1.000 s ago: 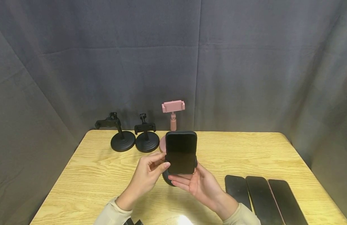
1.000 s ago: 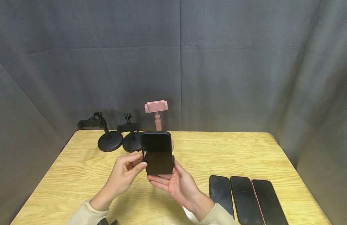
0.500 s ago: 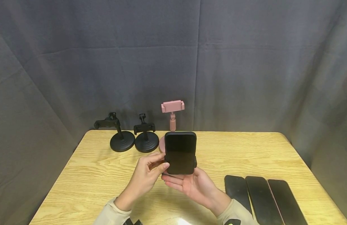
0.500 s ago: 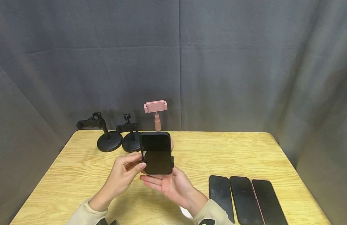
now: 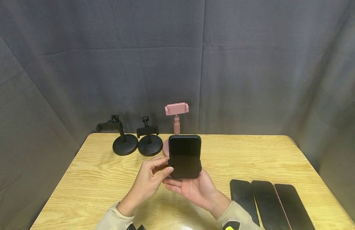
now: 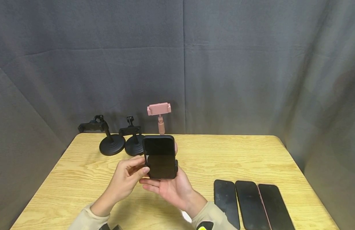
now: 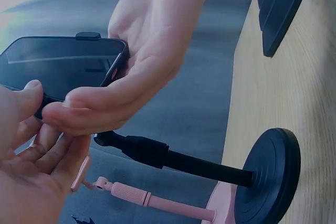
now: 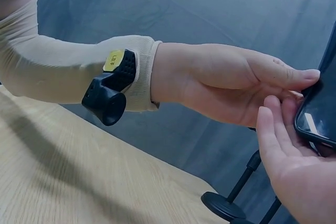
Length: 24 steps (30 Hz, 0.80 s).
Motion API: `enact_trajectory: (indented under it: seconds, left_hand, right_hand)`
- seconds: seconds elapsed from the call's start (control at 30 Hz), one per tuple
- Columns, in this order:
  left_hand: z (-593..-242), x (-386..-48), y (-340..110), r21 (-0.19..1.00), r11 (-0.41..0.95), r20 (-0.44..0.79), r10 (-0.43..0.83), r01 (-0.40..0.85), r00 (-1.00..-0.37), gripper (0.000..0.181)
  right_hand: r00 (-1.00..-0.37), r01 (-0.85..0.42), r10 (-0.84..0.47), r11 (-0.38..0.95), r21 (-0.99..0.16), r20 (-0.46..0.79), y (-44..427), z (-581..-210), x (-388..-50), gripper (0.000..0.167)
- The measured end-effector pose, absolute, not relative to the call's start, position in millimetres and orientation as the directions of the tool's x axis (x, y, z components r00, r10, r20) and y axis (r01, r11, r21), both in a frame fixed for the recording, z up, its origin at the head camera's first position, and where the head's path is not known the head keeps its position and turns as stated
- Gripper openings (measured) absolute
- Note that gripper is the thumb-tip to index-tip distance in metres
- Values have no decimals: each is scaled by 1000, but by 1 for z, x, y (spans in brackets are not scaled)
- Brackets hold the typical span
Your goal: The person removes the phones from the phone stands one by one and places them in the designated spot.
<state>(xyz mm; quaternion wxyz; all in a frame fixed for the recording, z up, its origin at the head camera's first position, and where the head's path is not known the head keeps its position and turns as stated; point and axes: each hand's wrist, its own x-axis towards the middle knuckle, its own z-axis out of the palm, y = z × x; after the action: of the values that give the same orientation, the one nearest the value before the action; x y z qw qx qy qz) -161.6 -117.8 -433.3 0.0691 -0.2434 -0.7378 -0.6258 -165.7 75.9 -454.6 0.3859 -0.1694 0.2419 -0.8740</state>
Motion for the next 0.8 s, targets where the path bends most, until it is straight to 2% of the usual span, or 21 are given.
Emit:
enact_trajectory:
  seconds: [0.17,0.27,0.53,0.6,0.7,0.8]
  left_hand:
    - [-441,-158,-112,863,116,463,204,491,-863,32]
    - [-445,-156,-108,824,151,525,156,546,-837,28]
    - [-452,-161,-104,582,373,747,105,723,-656,17]
    - [-453,-163,-103,532,431,769,114,729,-629,21]
    - [-453,-164,-102,489,503,770,135,713,-624,36]
    - [-454,-165,-101,459,538,769,157,707,-620,43]
  right_hand:
    - [-648,579,-754,-581,-573,109,74,-455,-166,55]
    - [-645,575,-756,-578,-579,115,74,-455,-166,54]
    - [-627,580,-766,-581,-571,143,74,-456,-168,60]
    - [-631,572,-763,-581,-579,142,74,-456,-168,60]
    - [-641,550,-753,-585,-596,149,73,-456,-168,59]
    - [-651,513,-740,-594,-620,169,71,-456,-168,58]
